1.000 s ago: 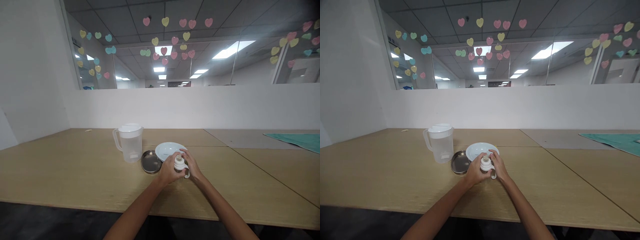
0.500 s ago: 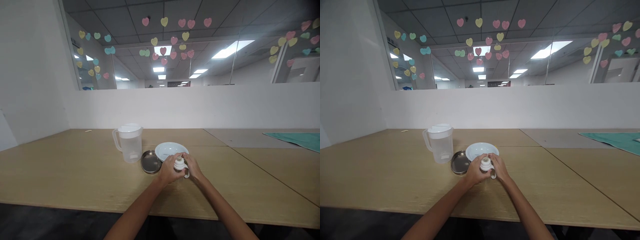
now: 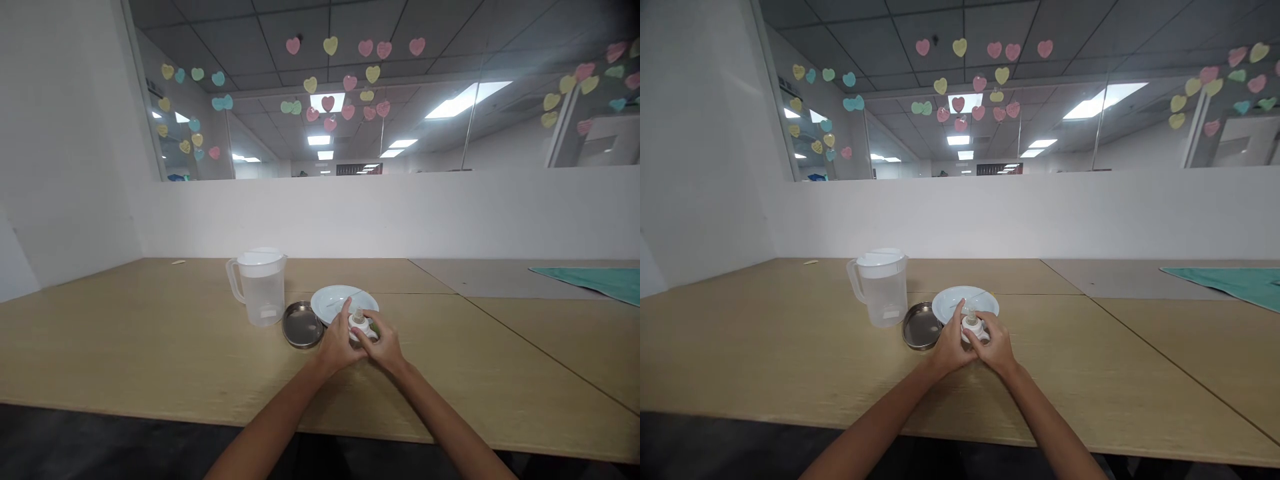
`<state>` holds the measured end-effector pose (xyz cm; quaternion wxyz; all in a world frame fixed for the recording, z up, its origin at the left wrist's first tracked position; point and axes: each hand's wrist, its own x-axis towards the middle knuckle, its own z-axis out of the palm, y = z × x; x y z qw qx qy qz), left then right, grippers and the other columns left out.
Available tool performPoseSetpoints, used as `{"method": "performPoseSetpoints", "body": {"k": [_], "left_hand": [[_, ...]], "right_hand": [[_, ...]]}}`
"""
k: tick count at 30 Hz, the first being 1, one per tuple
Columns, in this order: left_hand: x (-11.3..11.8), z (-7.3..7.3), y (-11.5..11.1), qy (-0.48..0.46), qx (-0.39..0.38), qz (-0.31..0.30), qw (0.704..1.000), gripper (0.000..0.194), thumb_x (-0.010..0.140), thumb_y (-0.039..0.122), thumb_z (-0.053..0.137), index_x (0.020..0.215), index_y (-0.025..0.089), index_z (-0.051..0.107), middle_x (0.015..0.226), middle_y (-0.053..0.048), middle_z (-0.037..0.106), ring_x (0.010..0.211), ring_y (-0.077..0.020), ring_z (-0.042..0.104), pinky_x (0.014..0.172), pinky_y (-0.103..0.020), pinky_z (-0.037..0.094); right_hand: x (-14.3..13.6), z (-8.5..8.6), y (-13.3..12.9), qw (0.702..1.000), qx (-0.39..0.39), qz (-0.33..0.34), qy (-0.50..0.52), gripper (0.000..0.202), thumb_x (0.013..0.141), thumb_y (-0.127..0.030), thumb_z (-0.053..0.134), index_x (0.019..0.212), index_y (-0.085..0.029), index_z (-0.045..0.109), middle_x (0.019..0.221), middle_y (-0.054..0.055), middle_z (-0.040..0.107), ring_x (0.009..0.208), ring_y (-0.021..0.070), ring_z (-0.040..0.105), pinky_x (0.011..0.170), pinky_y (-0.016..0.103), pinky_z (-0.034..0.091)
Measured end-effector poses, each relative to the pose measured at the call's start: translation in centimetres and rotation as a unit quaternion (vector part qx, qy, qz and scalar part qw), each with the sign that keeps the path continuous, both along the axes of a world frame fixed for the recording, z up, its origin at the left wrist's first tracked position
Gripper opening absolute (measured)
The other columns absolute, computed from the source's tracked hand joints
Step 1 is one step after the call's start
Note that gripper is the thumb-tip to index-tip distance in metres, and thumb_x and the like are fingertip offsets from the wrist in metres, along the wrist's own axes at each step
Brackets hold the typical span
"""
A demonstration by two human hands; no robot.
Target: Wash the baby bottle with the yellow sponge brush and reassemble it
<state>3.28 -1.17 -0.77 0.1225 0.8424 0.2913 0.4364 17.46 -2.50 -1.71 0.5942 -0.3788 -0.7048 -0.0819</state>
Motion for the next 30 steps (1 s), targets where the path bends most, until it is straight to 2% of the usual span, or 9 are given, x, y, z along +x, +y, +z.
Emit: {"method": "performPoseSetpoints", "body": {"k": [3, 6, 12, 17, 22, 26, 30], "left_hand": [[0.0, 0.3, -0.1, -0.002, -0.019, -0.007, 1.0, 0.104, 0.064, 0.029, 0.066, 0.142, 0.014, -0.001, 0.127, -0.016, 0.047, 0.115, -0.0287, 0.047, 0.094, -0.043, 0.041], [0.1, 0.3, -0.2, -0.01, -0.022, 0.0, 1.0, 0.102, 0.065, 0.031, 0.066, 0.142, 0.014, 0.001, 0.127, -0.016, 0.047, 0.116, -0.029, 0.046, 0.095, -0.044, 0.04], [0.0, 0.1, -0.2, -0.036, -0.028, -0.01, 0.999, 0.094, 0.068, 0.029, 0.064, 0.142, 0.016, 0.008, 0.121, -0.013, 0.052, 0.112, -0.0263, 0.049, 0.095, -0.042, 0.04], [0.2, 0.1, -0.2, -0.053, -0.061, 0.005, 0.997, 0.09, 0.066, 0.03, 0.067, 0.139, 0.018, 0.015, 0.113, -0.01, 0.057, 0.105, -0.0256, 0.054, 0.092, -0.042, 0.041], [0.6, -0.1, -0.5, -0.078, -0.062, 0.044, 0.994, 0.094, 0.06, 0.033, 0.072, 0.136, 0.018, 0.018, 0.111, -0.009, 0.058, 0.104, -0.0256, 0.053, 0.092, -0.042, 0.04], [1.0, -0.3, -0.6, -0.083, -0.031, 0.094, 0.992, 0.093, 0.058, 0.03, 0.071, 0.135, 0.016, 0.022, 0.112, -0.01, 0.055, 0.103, -0.0263, 0.051, 0.093, -0.044, 0.038], [0.9, -0.2, -0.6, -0.071, -0.027, 0.105, 0.992, 0.086, 0.058, 0.031, 0.071, 0.132, 0.015, 0.03, 0.109, -0.01, 0.055, 0.102, -0.0274, 0.051, 0.092, -0.045, 0.038]], "right_hand": [[0.2, -0.1, 0.0, 1.0, -0.004, 0.019, 0.001, 0.03, 0.081, -0.037, 0.055, 0.105, -0.02, 0.057, 0.103, 0.01, 0.065, 0.1, 0.024, 0.06, 0.085, 0.039, 0.049], [0.5, -0.1, 0.1, 0.999, -0.019, 0.044, 0.005, 0.031, 0.082, -0.037, 0.053, 0.107, -0.02, 0.058, 0.108, 0.011, 0.064, 0.105, 0.0251, 0.057, 0.09, 0.041, 0.047], [0.6, 0.4, -0.2, 0.995, -0.043, 0.084, 0.026, 0.03, 0.083, -0.039, 0.051, 0.105, -0.021, 0.06, 0.104, 0.009, 0.065, 0.099, 0.0245, 0.059, 0.087, 0.039, 0.046], [0.4, 1.0, -0.3, 0.98, -0.122, 0.142, 0.062, 0.032, 0.082, -0.044, 0.05, 0.102, -0.02, 0.058, 0.099, 0.007, 0.063, 0.093, 0.0224, 0.057, 0.083, 0.034, 0.044], [0.0, 1.1, 0.2, 0.956, -0.188, 0.193, 0.119, 0.036, 0.074, -0.046, 0.06, 0.099, -0.021, 0.056, 0.093, 0.004, 0.06, 0.088, 0.0198, 0.056, 0.08, 0.031, 0.044], [-0.1, 1.7, 0.2, 0.948, -0.205, 0.188, 0.152, 0.034, 0.064, -0.041, 0.072, 0.089, -0.02, 0.064, 0.091, 0.005, 0.061, 0.088, 0.0204, 0.056, 0.083, 0.033, 0.043], [0.3, 2.2, -0.1, 0.92, -0.261, 0.219, 0.194, 0.034, 0.059, -0.04, 0.076, 0.086, -0.019, 0.07, 0.089, 0.006, 0.065, 0.088, 0.0222, 0.058, 0.084, 0.036, 0.043]]}}
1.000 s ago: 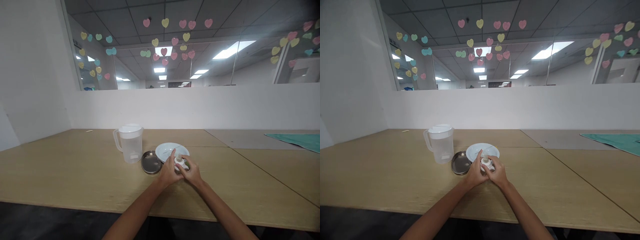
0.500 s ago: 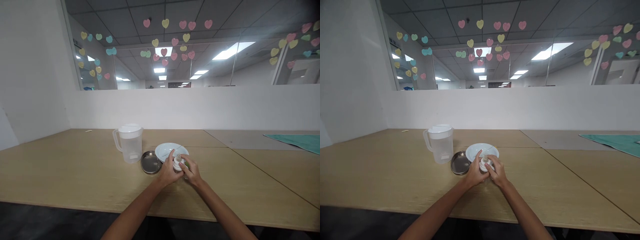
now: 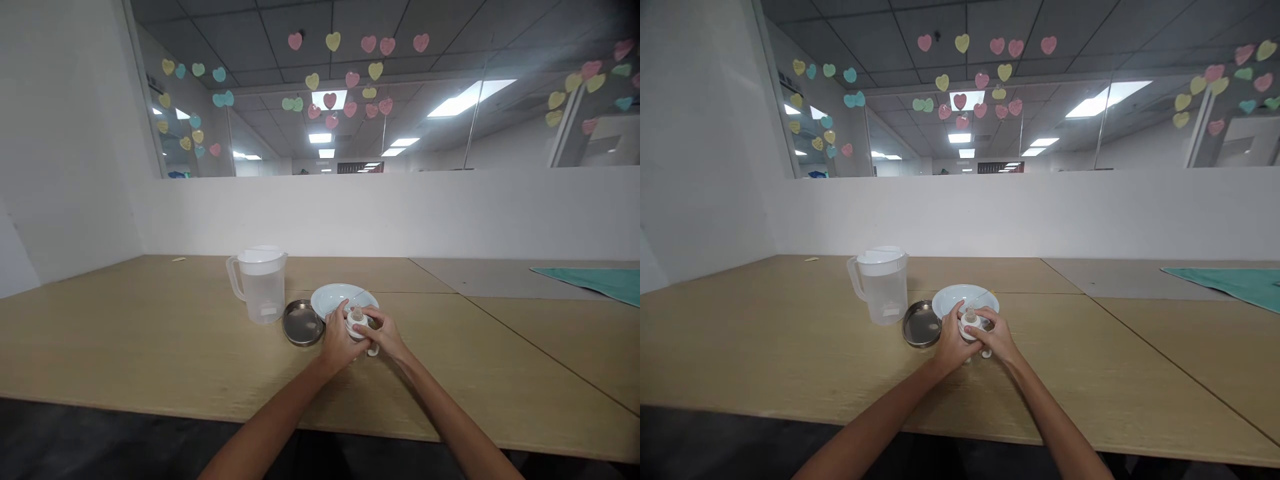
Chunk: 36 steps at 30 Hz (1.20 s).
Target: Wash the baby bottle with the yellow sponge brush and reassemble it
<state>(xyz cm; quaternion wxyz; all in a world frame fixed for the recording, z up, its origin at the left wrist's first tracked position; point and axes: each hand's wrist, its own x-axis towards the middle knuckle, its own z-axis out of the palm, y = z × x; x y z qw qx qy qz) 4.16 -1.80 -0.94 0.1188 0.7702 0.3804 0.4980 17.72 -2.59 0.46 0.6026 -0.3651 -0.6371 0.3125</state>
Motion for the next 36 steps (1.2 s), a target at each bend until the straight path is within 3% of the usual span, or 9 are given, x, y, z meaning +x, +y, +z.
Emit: {"method": "performPoseSetpoints", "body": {"k": [8, 10, 12, 15, 20, 25, 30, 36], "left_hand": [[-0.5, 0.7, -0.1, -0.036, -0.051, -0.043, 0.997, 0.093, 0.054, 0.041, 0.077, 0.132, 0.019, 0.032, 0.107, -0.008, 0.058, 0.1, -0.0247, 0.054, 0.088, -0.041, 0.043], [-0.5, 0.8, -0.1, -0.036, -0.046, -0.044, 0.997, 0.093, 0.053, 0.039, 0.078, 0.132, 0.019, 0.032, 0.107, -0.008, 0.057, 0.1, -0.0242, 0.054, 0.089, -0.04, 0.042], [-0.5, 0.7, -0.1, -0.029, -0.044, -0.046, 0.998, 0.097, 0.052, 0.038, 0.078, 0.134, 0.019, 0.03, 0.108, -0.008, 0.056, 0.102, -0.0246, 0.053, 0.091, -0.041, 0.041], [-0.6, 0.6, -0.2, -0.024, -0.036, -0.053, 0.998, 0.102, 0.051, 0.035, 0.078, 0.136, 0.02, 0.025, 0.114, -0.008, 0.055, 0.105, -0.0252, 0.052, 0.094, -0.041, 0.039], [-0.5, 0.4, -0.1, -0.016, -0.018, -0.057, 0.998, 0.094, 0.058, 0.028, 0.072, 0.138, 0.018, 0.024, 0.116, -0.009, 0.053, 0.106, -0.0243, 0.051, 0.095, -0.041, 0.039], [-0.6, 0.5, -0.2, 0.001, -0.016, -0.048, 0.999, 0.093, 0.055, 0.032, 0.075, 0.135, 0.019, 0.029, 0.119, -0.01, 0.052, 0.109, -0.0267, 0.049, 0.096, -0.043, 0.038], [-0.6, 0.4, -0.1, 0.002, 0.006, -0.064, 0.998, 0.088, 0.059, 0.028, 0.069, 0.135, 0.017, 0.027, 0.124, -0.011, 0.049, 0.11, -0.0253, 0.049, 0.097, -0.043, 0.037], [-0.5, 0.2, -0.1, -0.002, -0.004, -0.051, 0.999, 0.091, 0.058, 0.032, 0.072, 0.135, 0.016, 0.028, 0.122, -0.012, 0.051, 0.11, -0.027, 0.049, 0.096, -0.045, 0.038]], "right_hand": [[0.5, -0.1, 0.8, 0.968, -0.102, 0.161, 0.162, 0.061, 0.056, -0.028, 0.076, 0.115, -0.025, 0.06, 0.117, 0.008, 0.062, 0.105, 0.0287, 0.058, 0.09, 0.044, 0.043], [0.6, -0.3, 1.3, 0.973, -0.089, 0.111, 0.184, 0.056, 0.058, -0.028, 0.073, 0.112, -0.025, 0.062, 0.118, 0.009, 0.062, 0.108, 0.0295, 0.056, 0.092, 0.045, 0.042], [0.7, -0.6, 1.6, 0.983, -0.067, 0.019, 0.171, 0.046, 0.062, -0.032, 0.069, 0.107, -0.023, 0.065, 0.114, 0.01, 0.064, 0.111, 0.0291, 0.054, 0.096, 0.045, 0.039], [0.7, -1.0, 1.2, 0.994, -0.007, -0.065, 0.082, 0.038, 0.075, -0.042, 0.058, 0.105, -0.021, 0.065, 0.115, 0.009, 0.063, 0.112, 0.0268, 0.053, 0.099, 0.044, 0.036], [0.7, -1.1, 0.0, 0.977, 0.145, -0.104, -0.113, 0.057, 0.076, -0.046, 0.058, 0.127, -0.022, 0.05, 0.131, 0.009, 0.051, 0.121, 0.0267, 0.044, 0.104, 0.045, 0.031], [1.2, -1.5, 0.1, 0.967, 0.188, -0.148, -0.084, 0.054, 0.084, -0.048, 0.041, 0.131, -0.022, 0.045, 0.132, 0.009, 0.048, 0.12, 0.0272, 0.044, 0.101, 0.046, 0.032], [0.9, -1.3, 0.1, 0.964, 0.184, -0.078, -0.176, 0.05, 0.08, -0.047, 0.051, 0.122, -0.022, 0.053, 0.118, 0.009, 0.058, 0.109, 0.0271, 0.051, 0.096, 0.042, 0.037], [1.4, -1.1, 0.0, 0.969, 0.196, -0.101, -0.111, 0.048, 0.083, -0.048, 0.043, 0.121, -0.022, 0.053, 0.123, 0.009, 0.056, 0.112, 0.0272, 0.049, 0.097, 0.043, 0.037]]}}
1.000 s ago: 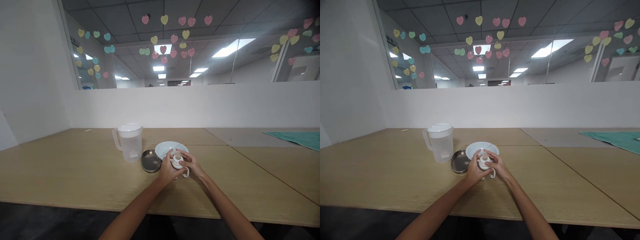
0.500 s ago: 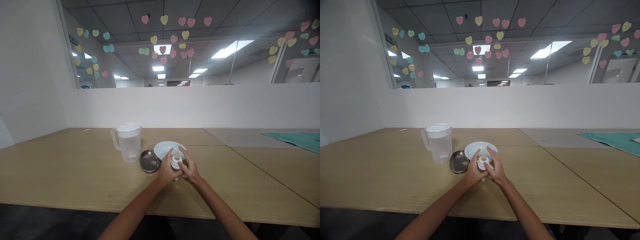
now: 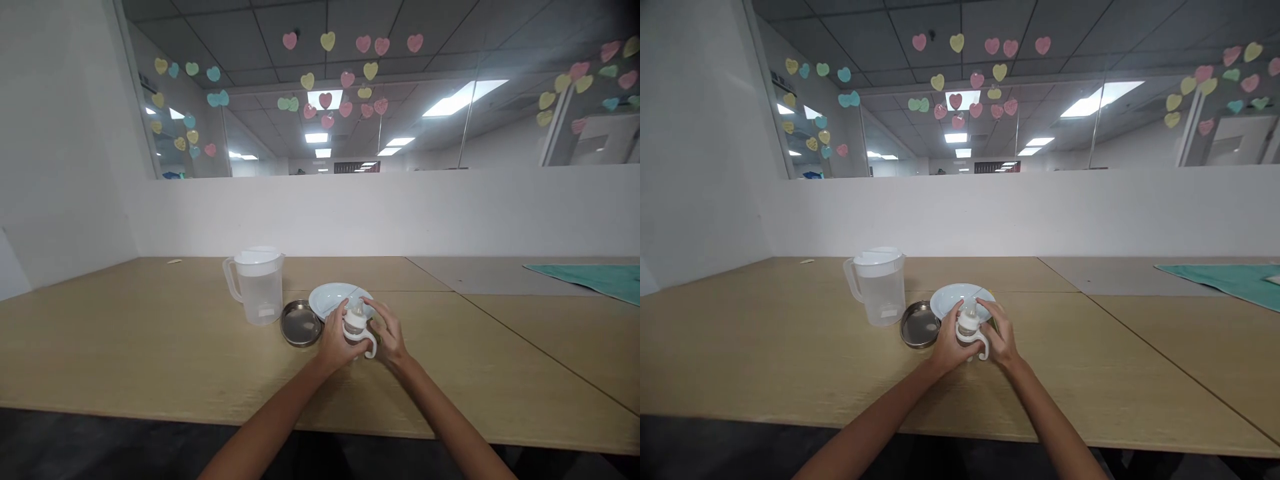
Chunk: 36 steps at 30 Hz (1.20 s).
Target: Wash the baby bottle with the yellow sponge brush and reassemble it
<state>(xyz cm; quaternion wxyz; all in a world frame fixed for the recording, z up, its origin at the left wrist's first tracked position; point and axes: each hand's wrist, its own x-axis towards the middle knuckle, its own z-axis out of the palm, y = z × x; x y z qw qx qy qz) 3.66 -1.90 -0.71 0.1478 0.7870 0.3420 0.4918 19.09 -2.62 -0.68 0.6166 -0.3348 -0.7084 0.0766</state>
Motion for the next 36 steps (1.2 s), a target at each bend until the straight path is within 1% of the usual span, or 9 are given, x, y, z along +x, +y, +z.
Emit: {"method": "performPoseSetpoints", "body": {"k": [6, 10, 14, 18, 21, 24, 27, 30, 36], "left_hand": [[0.0, -0.2, 0.0, -0.002, 0.017, -0.013, 1.0, 0.087, 0.061, 0.03, 0.069, 0.136, 0.017, 0.025, 0.135, -0.013, 0.042, 0.122, -0.0287, 0.041, 0.102, -0.046, 0.033], [0.1, -0.3, 0.1, -0.005, 0.025, -0.002, 1.0, 0.086, 0.061, 0.029, 0.068, 0.135, 0.017, 0.027, 0.134, -0.013, 0.043, 0.121, -0.0286, 0.041, 0.102, -0.046, 0.033], [0.2, -0.2, 0.0, -0.006, 0.005, 0.007, 1.0, 0.09, 0.06, 0.033, 0.071, 0.136, 0.017, 0.027, 0.122, -0.012, 0.05, 0.11, -0.0278, 0.048, 0.097, -0.046, 0.037], [0.1, -0.1, -0.1, 0.005, 0.001, 0.012, 1.0, 0.091, 0.057, 0.031, 0.072, 0.135, 0.016, 0.028, 0.111, -0.009, 0.054, 0.104, -0.0255, 0.05, 0.096, -0.044, 0.038], [0.1, -0.2, -0.1, 0.01, 0.009, 0.015, 1.0, 0.09, 0.058, 0.031, 0.072, 0.135, 0.017, 0.028, 0.11, -0.008, 0.054, 0.103, -0.0245, 0.05, 0.095, -0.043, 0.038], [0.1, -0.3, 0.0, 0.011, 0.012, 0.02, 1.0, 0.09, 0.057, 0.032, 0.072, 0.135, 0.018, 0.028, 0.111, -0.008, 0.054, 0.102, -0.0247, 0.051, 0.094, -0.042, 0.039], [0.1, -0.3, 0.0, 0.012, 0.013, 0.023, 1.0, 0.09, 0.058, 0.032, 0.072, 0.135, 0.018, 0.029, 0.11, -0.008, 0.054, 0.102, -0.0254, 0.051, 0.094, -0.043, 0.039], [0.1, -0.3, 0.0, 0.013, 0.014, 0.025, 0.999, 0.088, 0.058, 0.032, 0.072, 0.134, 0.018, 0.029, 0.109, -0.008, 0.055, 0.102, -0.0257, 0.051, 0.094, -0.043, 0.038], [0.2, -0.1, 0.1, 0.023, 0.027, 0.018, 0.999, 0.086, 0.058, 0.032, 0.072, 0.133, 0.018, 0.032, 0.11, -0.008, 0.055, 0.101, -0.0253, 0.051, 0.094, -0.042, 0.038]], "right_hand": [[-1.2, 0.0, -0.3, 0.997, -0.068, -0.033, -0.023, 0.044, 0.073, -0.045, 0.062, 0.111, -0.022, 0.059, 0.109, 0.009, 0.063, 0.101, 0.0259, 0.055, 0.092, 0.042, 0.041], [-1.8, 0.5, -0.3, 0.986, -0.126, 0.068, 0.086, 0.046, 0.068, -0.04, 0.069, 0.109, -0.022, 0.058, 0.11, 0.007, 0.063, 0.102, 0.024, 0.057, 0.092, 0.041, 0.044], [-1.5, 1.1, -0.1, 0.951, -0.157, 0.155, 0.219, 0.05, 0.062, -0.038, 0.075, 0.106, -0.022, 0.056, 0.108, 0.009, 0.064, 0.099, 0.0243, 0.06, 0.087, 0.042, 0.049], [-0.8, 2.1, 0.0, 0.928, -0.137, 0.143, 0.317, 0.052, 0.059, -0.035, 0.077, 0.105, -0.024, 0.055, 0.117, 0.008, 0.06, 0.102, 0.0235, 0.059, 0.086, 0.041, 0.05], [-0.2, 3.6, 0.4, 0.91, -0.117, 0.147, 0.369, 0.048, 0.061, -0.034, 0.076, 0.103, -0.027, 0.053, 0.116, 0.005, 0.059, 0.095, 0.0203, 0.062, 0.087, 0.04, 0.05], [0.4, 5.2, 1.8, 0.898, -0.091, 0.151, 0.403, 0.049, 0.061, -0.032, 0.076, 0.103, -0.028, 0.052, 0.108, 0.004, 0.063, 0.091, 0.0193, 0.064, 0.087, 0.041, 0.05], [0.7, 5.9, 4.0, 0.895, -0.074, 0.151, 0.414, 0.051, 0.059, -0.03, 0.077, 0.103, -0.027, 0.051, 0.102, 0.002, 0.064, 0.09, 0.0191, 0.064, 0.086, 0.04, 0.05], [0.7, 4.9, 6.3, 0.896, -0.074, 0.13, 0.418, 0.05, 0.059, -0.033, 0.076, 0.102, -0.025, 0.052, 0.098, 0.002, 0.065, 0.087, 0.0181, 0.064, 0.082, 0.038, 0.052], [0.9, 0.8, 9.7, 0.891, -0.075, 0.002, 0.447, 0.055, 0.053, -0.034, 0.077, 0.1, -0.022, 0.049, 0.095, 0.003, 0.064, 0.08, 0.0173, 0.064, 0.067, 0.031, 0.054]]}}
